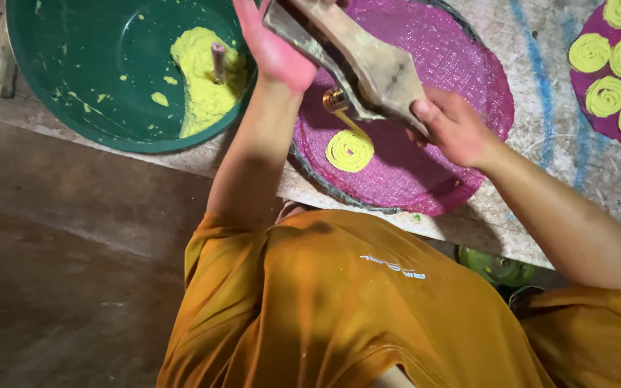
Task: The person uses a manual dough extruder to pipe yellow dough into spiral shapes onto a purple tray. They repeatedly scoop dough from a green bowl into the extruder and pipe multiple spirals, then transfer finished spirals to a woven tray.
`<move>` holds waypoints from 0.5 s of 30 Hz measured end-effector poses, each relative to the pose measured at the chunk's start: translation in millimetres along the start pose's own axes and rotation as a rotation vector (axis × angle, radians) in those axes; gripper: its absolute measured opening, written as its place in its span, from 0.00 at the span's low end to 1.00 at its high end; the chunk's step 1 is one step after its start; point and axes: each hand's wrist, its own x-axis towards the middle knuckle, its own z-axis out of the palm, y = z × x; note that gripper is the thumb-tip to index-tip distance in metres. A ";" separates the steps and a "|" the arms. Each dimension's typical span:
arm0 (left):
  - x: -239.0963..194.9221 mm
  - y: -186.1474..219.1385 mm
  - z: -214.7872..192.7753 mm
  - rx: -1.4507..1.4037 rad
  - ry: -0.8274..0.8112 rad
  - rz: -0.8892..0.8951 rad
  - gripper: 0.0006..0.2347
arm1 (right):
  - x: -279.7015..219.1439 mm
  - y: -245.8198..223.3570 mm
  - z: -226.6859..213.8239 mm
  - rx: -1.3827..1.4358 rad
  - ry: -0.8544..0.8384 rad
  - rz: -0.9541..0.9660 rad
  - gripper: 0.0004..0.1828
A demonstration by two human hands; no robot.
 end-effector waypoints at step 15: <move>-97.7 -26.5 -74.7 1.440 0.027 0.029 0.04 | 7.3 30.5 -3.0 0.121 0.046 -0.089 0.39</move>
